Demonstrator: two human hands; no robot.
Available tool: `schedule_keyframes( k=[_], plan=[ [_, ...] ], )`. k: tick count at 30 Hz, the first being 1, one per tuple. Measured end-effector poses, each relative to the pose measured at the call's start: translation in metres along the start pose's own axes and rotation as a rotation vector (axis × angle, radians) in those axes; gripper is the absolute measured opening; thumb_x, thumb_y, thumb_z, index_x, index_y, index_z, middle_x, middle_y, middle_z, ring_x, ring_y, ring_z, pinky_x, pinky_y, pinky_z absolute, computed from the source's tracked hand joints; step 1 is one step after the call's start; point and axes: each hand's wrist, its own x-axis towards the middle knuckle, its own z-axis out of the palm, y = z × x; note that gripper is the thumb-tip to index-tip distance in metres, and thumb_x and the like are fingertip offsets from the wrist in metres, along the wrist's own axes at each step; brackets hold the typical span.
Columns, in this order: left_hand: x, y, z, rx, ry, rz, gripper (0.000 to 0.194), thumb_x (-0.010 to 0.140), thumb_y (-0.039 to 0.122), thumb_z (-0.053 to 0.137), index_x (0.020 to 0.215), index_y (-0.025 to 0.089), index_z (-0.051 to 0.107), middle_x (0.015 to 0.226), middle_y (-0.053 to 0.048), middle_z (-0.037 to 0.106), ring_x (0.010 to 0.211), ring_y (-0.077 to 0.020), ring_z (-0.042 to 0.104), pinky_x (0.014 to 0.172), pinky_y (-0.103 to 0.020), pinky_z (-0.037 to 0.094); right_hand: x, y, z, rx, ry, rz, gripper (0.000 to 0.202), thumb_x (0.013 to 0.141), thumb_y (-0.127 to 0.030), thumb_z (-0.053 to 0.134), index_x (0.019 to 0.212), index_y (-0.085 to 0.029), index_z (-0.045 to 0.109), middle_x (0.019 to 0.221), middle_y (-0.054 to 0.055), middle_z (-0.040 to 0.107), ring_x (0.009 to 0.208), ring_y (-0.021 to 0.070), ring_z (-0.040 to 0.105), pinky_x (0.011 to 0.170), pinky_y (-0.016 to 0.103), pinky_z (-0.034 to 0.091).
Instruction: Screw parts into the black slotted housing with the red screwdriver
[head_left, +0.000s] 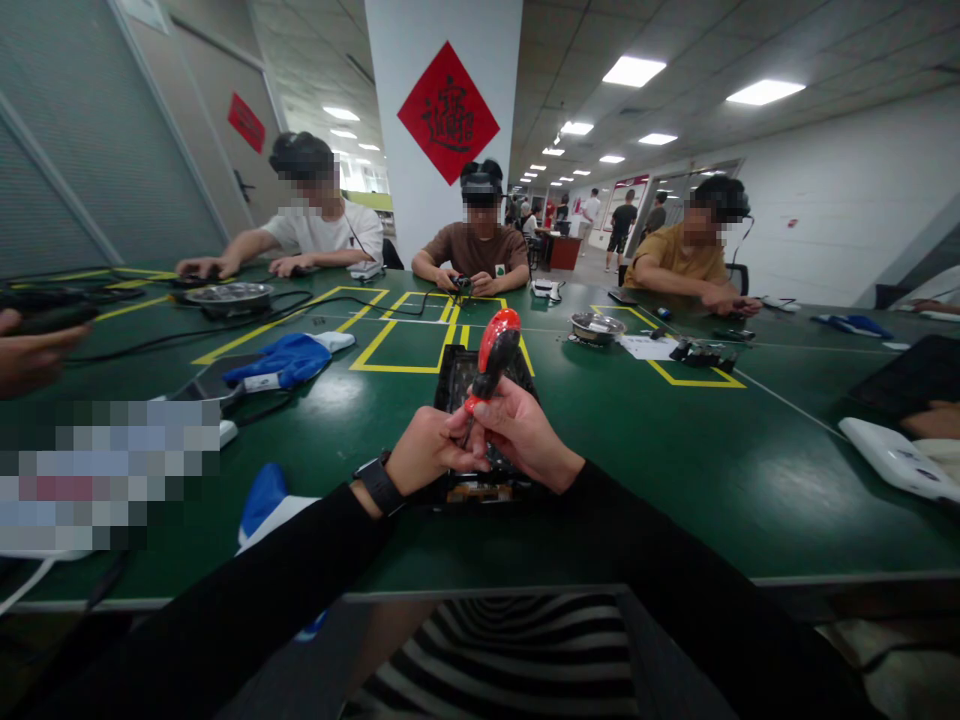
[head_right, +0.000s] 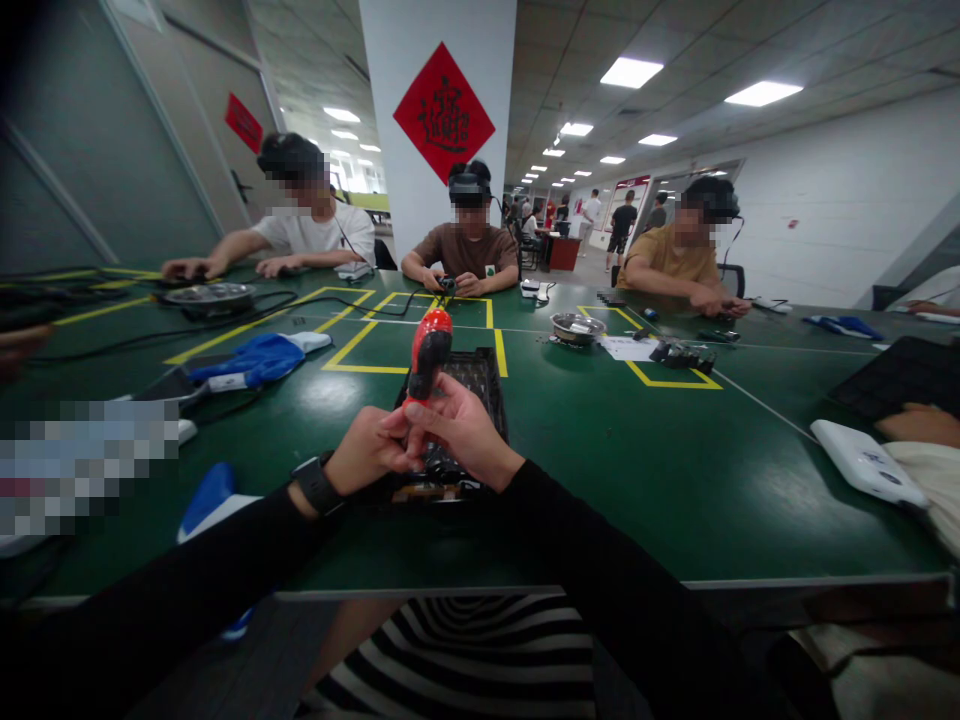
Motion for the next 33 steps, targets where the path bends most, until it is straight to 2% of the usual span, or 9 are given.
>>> schedule_keyframes(
  k=[7,11,16,23,27,33],
  plan=[
    [0.000,-0.001,0.000,0.016,0.006,-0.016,0.041,0.068,0.052,0.059,0.057,0.012,0.059,0.052,0.002,0.057,0.047,-0.0053,0.047,0.048,-0.014,0.035,0.000,-0.006,-0.001,0.073,-0.005,0.042,0.033,0.080,-0.028,0.049,0.111,-0.016,0.044,0.087,0.006,0.066,0.050,0.0094,0.056,0.043,0.021,0.046],
    [0.001,0.001,-0.001,0.036,0.026,0.025,0.041,0.070,0.050,0.059,0.054,0.012,0.059,0.051,0.002,0.056,0.046,-0.0052,0.046,0.048,-0.014,0.035,-0.001,-0.006,0.001,0.068,0.000,0.042,0.030,0.081,-0.024,0.046,0.109,-0.013,0.049,0.090,0.008,0.066,0.050,0.0083,0.055,0.043,0.021,0.046],
    [0.001,-0.001,0.000,0.043,0.031,0.041,0.040,0.069,0.050,0.059,0.056,0.012,0.059,0.051,0.002,0.056,0.045,-0.0049,0.046,0.047,-0.014,0.035,-0.001,-0.001,-0.001,0.043,0.010,-0.003,0.029,0.080,-0.025,0.053,0.108,-0.015,0.050,0.086,0.006,0.066,0.051,0.0079,0.056,0.043,0.018,0.045],
    [0.000,0.000,0.001,-0.057,0.008,0.001,0.041,0.067,0.052,0.061,0.057,0.012,0.057,0.051,0.002,0.057,0.046,-0.0058,0.048,0.048,-0.014,0.036,0.000,0.004,-0.002,-0.003,0.023,-0.041,0.033,0.072,-0.026,0.065,0.098,-0.018,0.046,0.077,0.001,0.065,0.046,0.0078,0.055,0.043,0.020,0.047],
    [0.001,0.002,0.001,-0.081,0.003,-0.021,0.044,0.067,0.054,0.059,0.055,0.012,0.057,0.049,0.001,0.055,0.045,-0.0060,0.047,0.047,-0.015,0.036,0.000,0.003,-0.001,-0.006,0.032,-0.049,0.039,0.069,-0.024,0.068,0.098,-0.020,0.043,0.075,-0.001,0.064,0.046,0.0081,0.056,0.043,0.019,0.046],
    [0.000,-0.003,0.001,-0.015,0.052,0.036,0.046,0.067,0.056,0.057,0.056,0.012,0.060,0.051,0.001,0.057,0.047,-0.0060,0.048,0.048,-0.014,0.036,0.000,-0.002,-0.004,0.059,0.001,0.008,0.036,0.080,-0.028,0.053,0.113,-0.016,0.046,0.081,0.004,0.065,0.050,0.0090,0.056,0.044,0.021,0.047]
  ],
)
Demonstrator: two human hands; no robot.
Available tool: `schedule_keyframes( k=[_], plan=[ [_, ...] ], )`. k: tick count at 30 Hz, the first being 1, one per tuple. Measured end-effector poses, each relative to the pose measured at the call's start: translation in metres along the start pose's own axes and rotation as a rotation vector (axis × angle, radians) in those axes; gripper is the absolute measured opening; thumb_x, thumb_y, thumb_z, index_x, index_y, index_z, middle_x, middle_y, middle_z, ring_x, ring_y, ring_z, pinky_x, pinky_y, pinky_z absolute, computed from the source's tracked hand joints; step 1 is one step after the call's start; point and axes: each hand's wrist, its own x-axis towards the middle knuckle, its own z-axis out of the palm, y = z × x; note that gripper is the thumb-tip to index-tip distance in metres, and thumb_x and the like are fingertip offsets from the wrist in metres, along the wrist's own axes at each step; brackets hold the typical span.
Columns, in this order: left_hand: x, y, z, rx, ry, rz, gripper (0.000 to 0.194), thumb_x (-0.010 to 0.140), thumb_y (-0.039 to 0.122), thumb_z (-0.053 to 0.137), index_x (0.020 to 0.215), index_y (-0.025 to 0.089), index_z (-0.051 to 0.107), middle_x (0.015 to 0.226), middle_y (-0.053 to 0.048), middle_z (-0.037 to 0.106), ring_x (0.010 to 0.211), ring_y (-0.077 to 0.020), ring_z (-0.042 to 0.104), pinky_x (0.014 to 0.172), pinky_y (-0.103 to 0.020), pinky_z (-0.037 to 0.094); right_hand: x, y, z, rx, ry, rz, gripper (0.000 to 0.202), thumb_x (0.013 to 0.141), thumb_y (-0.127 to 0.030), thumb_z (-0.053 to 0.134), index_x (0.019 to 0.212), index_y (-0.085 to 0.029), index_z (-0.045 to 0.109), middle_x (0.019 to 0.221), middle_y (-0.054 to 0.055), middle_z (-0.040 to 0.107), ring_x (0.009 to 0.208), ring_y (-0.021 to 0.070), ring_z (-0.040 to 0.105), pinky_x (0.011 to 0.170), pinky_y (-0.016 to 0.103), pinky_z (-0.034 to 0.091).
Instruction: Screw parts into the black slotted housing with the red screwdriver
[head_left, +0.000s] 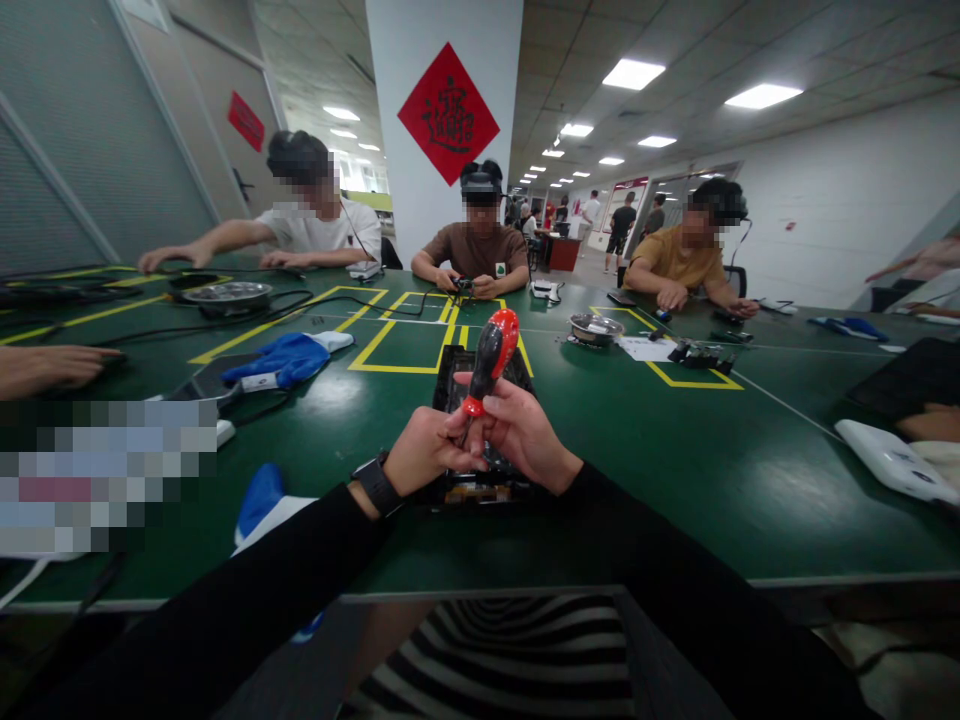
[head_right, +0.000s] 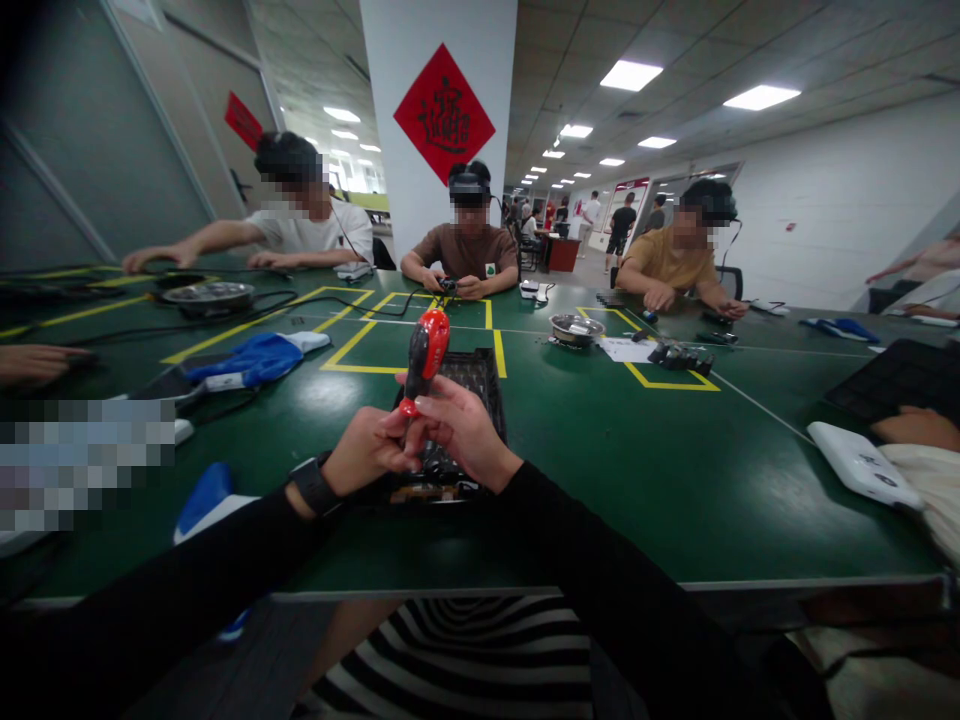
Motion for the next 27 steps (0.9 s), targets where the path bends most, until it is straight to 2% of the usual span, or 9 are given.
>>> schedule_keyframes(
  k=[7,15,22,27],
  plan=[
    [-0.0006,-0.0006,0.0000,0.032,-0.003,0.013,0.045,0.068,0.055,0.057,0.057,0.012,0.060,0.052,0.001,0.058,0.047,-0.0064,0.049,0.048,-0.014,0.036,-0.0007,0.0016,0.0005,-0.029,0.012,-0.017,0.028,0.080,-0.027,0.053,0.106,-0.014,0.052,0.086,0.005,0.064,0.052,0.0079,0.056,0.044,0.019,0.046],
    [-0.0004,0.0013,0.0001,-0.034,-0.026,-0.019,0.040,0.067,0.051,0.061,0.058,0.012,0.058,0.051,0.002,0.057,0.046,-0.0057,0.049,0.047,-0.014,0.036,0.0004,0.0055,0.0007,-0.090,0.023,-0.034,0.035,0.072,-0.032,0.065,0.098,-0.018,0.045,0.079,0.001,0.065,0.047,0.0077,0.056,0.043,0.020,0.047],
    [-0.0008,0.0002,0.0010,-0.006,0.012,0.009,0.041,0.067,0.051,0.061,0.055,0.012,0.058,0.049,0.003,0.055,0.045,-0.0049,0.046,0.047,-0.014,0.036,-0.0009,0.0026,0.0009,-0.008,-0.001,-0.025,0.040,0.075,-0.025,0.059,0.112,-0.016,0.048,0.086,0.005,0.065,0.051,0.0087,0.057,0.044,0.020,0.047],
    [-0.0006,-0.0010,0.0005,0.025,0.014,0.027,0.042,0.068,0.051,0.060,0.056,0.012,0.059,0.051,0.002,0.057,0.047,-0.0053,0.048,0.048,-0.014,0.037,-0.0013,0.0018,0.0008,-0.025,0.024,0.004,0.035,0.077,-0.026,0.055,0.110,-0.013,0.052,0.090,0.007,0.065,0.052,0.0078,0.055,0.045,0.021,0.047]
  ],
)
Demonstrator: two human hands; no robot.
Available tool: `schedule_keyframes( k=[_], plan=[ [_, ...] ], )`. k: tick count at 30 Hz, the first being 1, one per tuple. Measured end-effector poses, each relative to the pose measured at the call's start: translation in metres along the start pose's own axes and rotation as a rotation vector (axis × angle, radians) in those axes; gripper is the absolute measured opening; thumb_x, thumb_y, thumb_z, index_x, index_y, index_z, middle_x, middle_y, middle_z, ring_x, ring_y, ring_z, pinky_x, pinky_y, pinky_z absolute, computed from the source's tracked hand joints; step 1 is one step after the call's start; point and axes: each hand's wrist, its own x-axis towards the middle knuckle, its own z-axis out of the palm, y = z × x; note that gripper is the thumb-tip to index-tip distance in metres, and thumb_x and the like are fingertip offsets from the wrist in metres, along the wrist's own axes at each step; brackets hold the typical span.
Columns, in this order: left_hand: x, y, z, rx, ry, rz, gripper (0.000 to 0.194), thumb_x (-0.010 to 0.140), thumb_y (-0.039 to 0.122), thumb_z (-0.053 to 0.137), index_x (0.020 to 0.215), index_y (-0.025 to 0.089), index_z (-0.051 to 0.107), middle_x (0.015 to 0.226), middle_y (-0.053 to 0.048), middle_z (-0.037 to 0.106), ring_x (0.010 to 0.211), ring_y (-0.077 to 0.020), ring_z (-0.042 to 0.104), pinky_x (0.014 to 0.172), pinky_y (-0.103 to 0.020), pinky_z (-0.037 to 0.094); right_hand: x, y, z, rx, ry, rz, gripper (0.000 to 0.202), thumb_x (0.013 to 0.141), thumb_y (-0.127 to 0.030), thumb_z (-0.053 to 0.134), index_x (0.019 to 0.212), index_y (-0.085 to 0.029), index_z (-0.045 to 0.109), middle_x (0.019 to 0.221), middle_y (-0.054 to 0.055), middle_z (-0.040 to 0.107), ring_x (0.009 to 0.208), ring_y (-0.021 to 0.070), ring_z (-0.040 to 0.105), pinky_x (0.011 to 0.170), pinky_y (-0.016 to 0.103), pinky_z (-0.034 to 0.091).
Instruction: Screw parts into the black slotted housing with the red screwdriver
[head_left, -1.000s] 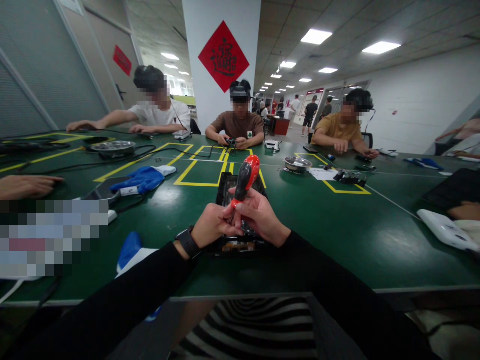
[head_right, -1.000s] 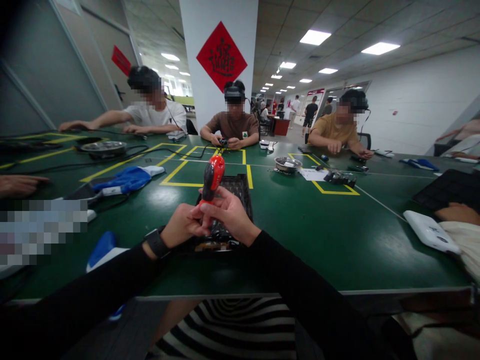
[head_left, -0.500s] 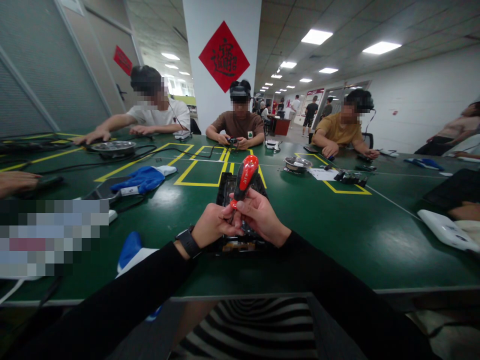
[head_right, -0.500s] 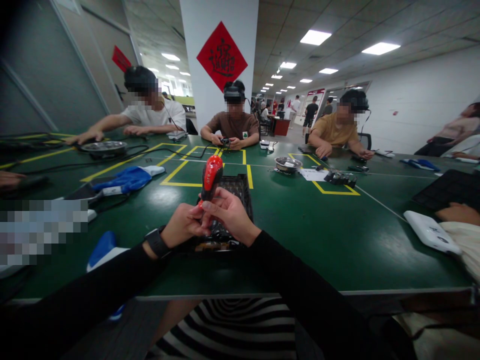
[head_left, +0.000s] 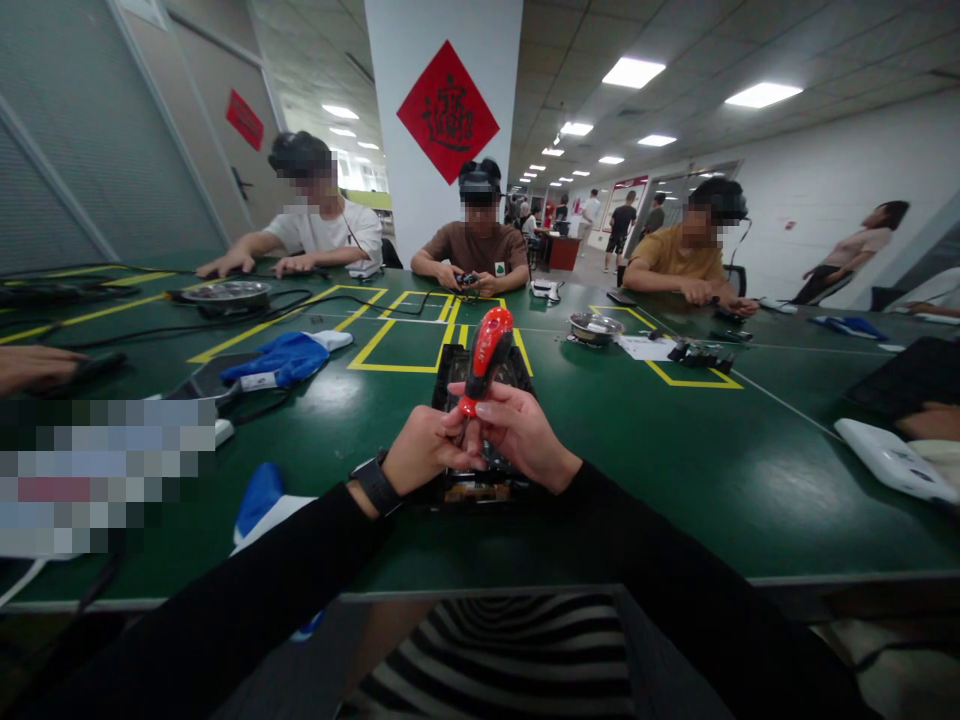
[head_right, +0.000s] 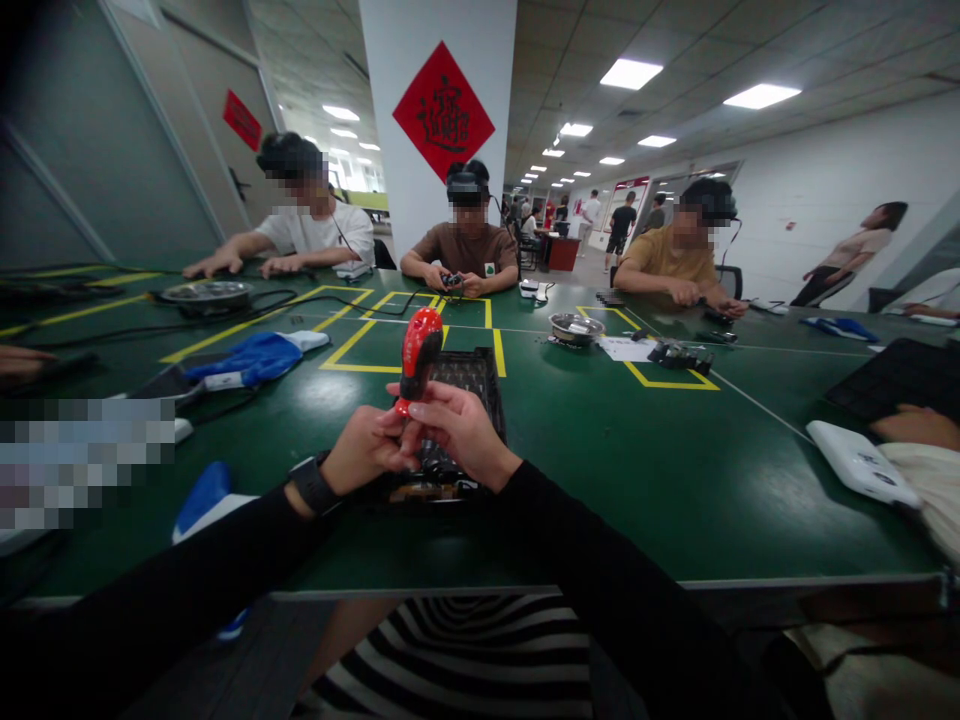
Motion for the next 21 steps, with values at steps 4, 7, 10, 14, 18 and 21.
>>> schedule_keyframes(
  k=[4,7,10,14,18,21],
  plan=[
    [0.0000,0.0001,-0.0003,0.006,-0.008,-0.013,0.044,0.068,0.054,0.058,0.056,0.012,0.059,0.051,0.002,0.057,0.047,-0.0057,0.048,0.048,-0.015,0.037,0.0004,0.0006,0.0007,-0.028,0.006,-0.015,0.033,0.075,-0.027,0.059,0.105,-0.014,0.051,0.087,0.006,0.066,0.052,0.0087,0.056,0.044,0.020,0.047],
    [0.0007,0.0018,-0.0011,-0.010,-0.016,-0.021,0.045,0.066,0.056,0.058,0.056,0.012,0.059,0.050,0.002,0.057,0.046,-0.0061,0.048,0.048,-0.015,0.037,0.0007,0.0013,0.0014,-0.037,0.004,-0.040,0.031,0.073,-0.027,0.062,0.100,-0.017,0.049,0.082,0.003,0.066,0.049,0.0084,0.057,0.044,0.020,0.047],
    [0.0018,0.0048,-0.0019,-0.054,-0.023,-0.033,0.045,0.065,0.056,0.059,0.056,0.012,0.058,0.050,0.002,0.057,0.046,-0.0062,0.048,0.047,-0.015,0.037,0.0009,0.0019,0.0020,-0.039,0.010,-0.034,0.036,0.071,-0.028,0.066,0.098,-0.019,0.043,0.078,-0.001,0.064,0.048,0.0083,0.056,0.044,0.021,0.049],
    [0.0027,0.0070,-0.0021,-0.083,-0.025,-0.036,0.045,0.066,0.055,0.058,0.054,0.012,0.057,0.048,0.002,0.056,0.044,-0.0060,0.048,0.046,-0.015,0.036,0.0009,0.0016,0.0019,-0.030,0.013,-0.048,0.042,0.068,-0.026,0.069,0.100,-0.021,0.041,0.076,-0.003,0.063,0.048,0.0082,0.057,0.045,0.020,0.049],
    [0.0021,0.0052,-0.0015,-0.047,-0.007,-0.006,0.045,0.066,0.055,0.059,0.055,0.012,0.058,0.049,0.002,0.056,0.045,-0.0061,0.049,0.046,-0.014,0.036,0.0010,-0.0003,0.0003,0.007,-0.028,-0.035,0.038,0.074,-0.026,0.060,0.108,-0.019,0.043,0.079,0.000,0.064,0.049,0.0091,0.057,0.045,0.021,0.047],
    [0.0019,0.0040,-0.0012,-0.019,0.013,0.022,0.045,0.067,0.055,0.058,0.055,0.012,0.058,0.049,0.002,0.056,0.045,-0.0062,0.049,0.046,-0.014,0.036,0.0007,-0.0010,-0.0006,0.034,-0.035,-0.026,0.034,0.078,-0.023,0.053,0.111,-0.016,0.048,0.083,0.003,0.065,0.051,0.0091,0.058,0.046,0.021,0.048]
  ],
)
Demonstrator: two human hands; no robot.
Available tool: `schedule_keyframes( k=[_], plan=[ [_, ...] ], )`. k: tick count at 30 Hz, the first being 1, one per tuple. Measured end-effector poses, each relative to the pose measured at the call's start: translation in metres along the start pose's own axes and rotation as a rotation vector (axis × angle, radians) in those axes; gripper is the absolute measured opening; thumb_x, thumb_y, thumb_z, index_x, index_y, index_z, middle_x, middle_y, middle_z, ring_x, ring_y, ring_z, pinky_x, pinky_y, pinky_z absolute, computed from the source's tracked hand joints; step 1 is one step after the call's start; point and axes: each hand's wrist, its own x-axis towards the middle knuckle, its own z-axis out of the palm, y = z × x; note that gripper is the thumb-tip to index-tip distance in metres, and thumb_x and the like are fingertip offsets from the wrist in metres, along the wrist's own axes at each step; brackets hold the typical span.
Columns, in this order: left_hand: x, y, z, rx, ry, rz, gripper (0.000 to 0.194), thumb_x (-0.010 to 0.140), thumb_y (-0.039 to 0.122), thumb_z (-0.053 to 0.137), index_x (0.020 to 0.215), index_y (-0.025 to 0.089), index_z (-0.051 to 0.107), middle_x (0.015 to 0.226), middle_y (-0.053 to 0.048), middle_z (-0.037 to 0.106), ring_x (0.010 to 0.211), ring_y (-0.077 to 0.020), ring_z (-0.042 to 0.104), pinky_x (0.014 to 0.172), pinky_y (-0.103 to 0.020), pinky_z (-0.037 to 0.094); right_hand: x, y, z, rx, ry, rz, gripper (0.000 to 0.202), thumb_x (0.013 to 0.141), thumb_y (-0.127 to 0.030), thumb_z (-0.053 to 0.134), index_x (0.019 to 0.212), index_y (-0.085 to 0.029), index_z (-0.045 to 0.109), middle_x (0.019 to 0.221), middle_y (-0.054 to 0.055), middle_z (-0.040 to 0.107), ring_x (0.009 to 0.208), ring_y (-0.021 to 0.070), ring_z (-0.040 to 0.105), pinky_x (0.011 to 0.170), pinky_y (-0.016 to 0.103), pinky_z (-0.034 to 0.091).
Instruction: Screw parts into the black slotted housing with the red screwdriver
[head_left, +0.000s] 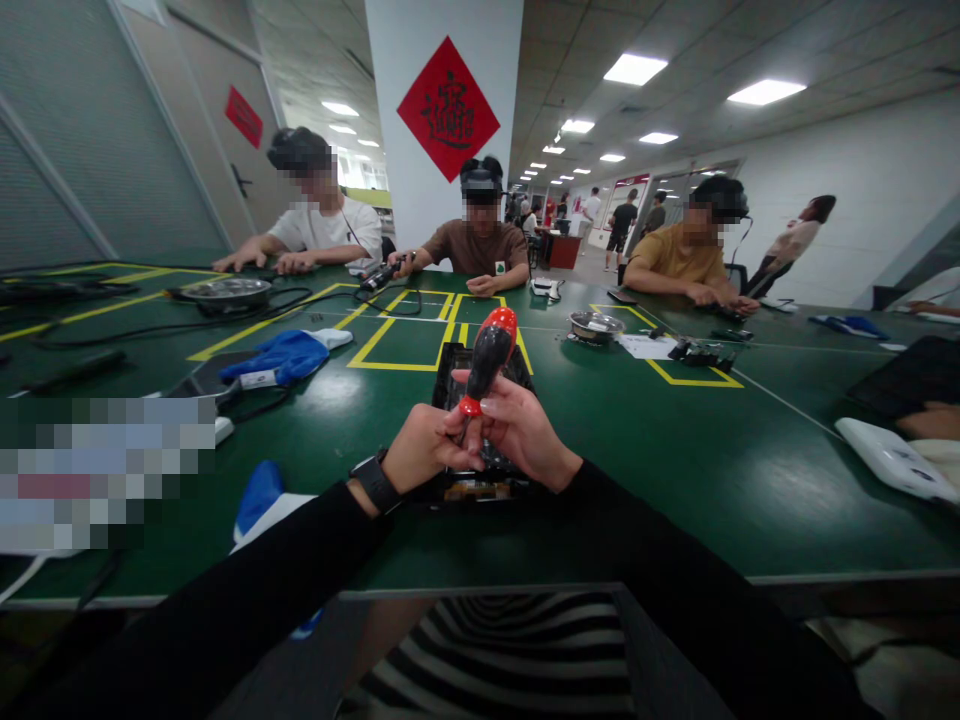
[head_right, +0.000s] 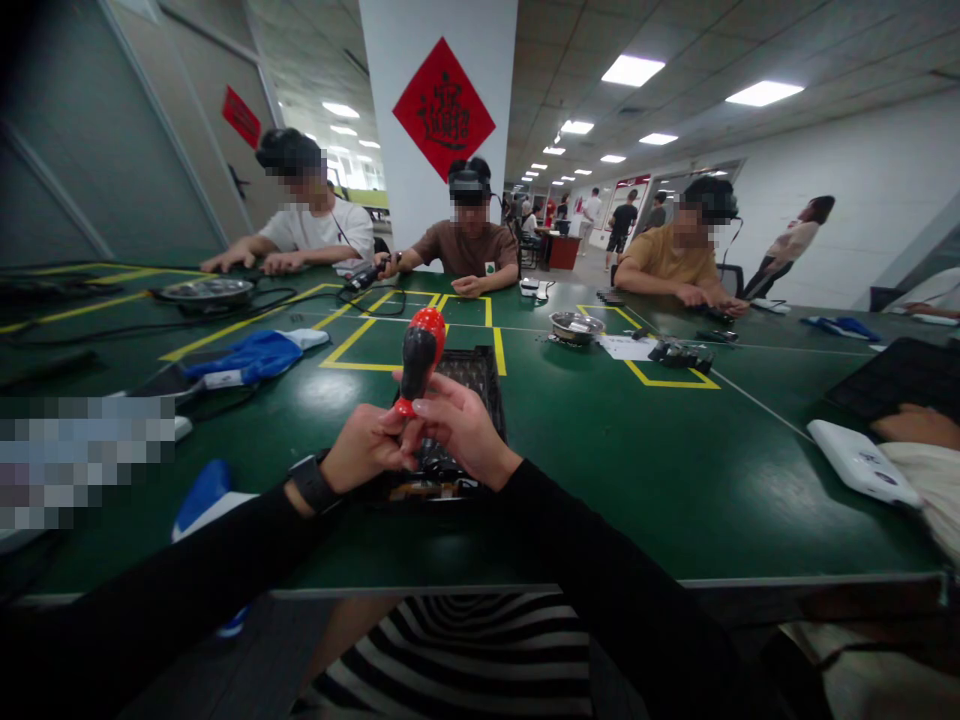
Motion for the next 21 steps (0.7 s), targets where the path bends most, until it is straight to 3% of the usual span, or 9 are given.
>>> schedule_keyframes(
  k=[7,16,21],
  plan=[
    [0.0004,-0.0006,-0.0002,0.040,0.013,0.034,0.047,0.067,0.057,0.056,0.054,0.012,0.059,0.049,0.001,0.056,0.044,-0.0060,0.048,0.046,-0.015,0.036,-0.0002,0.0019,0.0007,-0.045,0.057,0.020,0.030,0.077,-0.026,0.057,0.104,-0.014,0.056,0.082,0.004,0.066,0.051,0.0080,0.056,0.045,0.020,0.047],
    [0.0006,0.0012,-0.0005,-0.038,-0.027,-0.020,0.050,0.066,0.061,0.053,0.056,0.012,0.057,0.045,0.002,0.052,0.042,-0.0061,0.046,0.044,-0.015,0.035,0.0009,0.0047,0.0016,-0.089,0.074,-0.029,0.030,0.071,-0.029,0.066,0.091,-0.017,0.048,0.074,-0.002,0.063,0.046,0.0066,0.054,0.045,0.019,0.046],
    [0.0005,0.0011,-0.0007,-0.034,-0.011,-0.010,0.054,0.067,0.064,0.047,0.057,0.011,0.057,0.045,0.002,0.050,0.041,-0.0057,0.044,0.044,-0.015,0.033,0.0006,0.0027,0.0022,-0.054,0.065,-0.033,0.036,0.071,-0.026,0.065,0.102,-0.017,0.049,0.075,-0.001,0.063,0.048,0.0074,0.055,0.048,0.020,0.047]
  ],
)
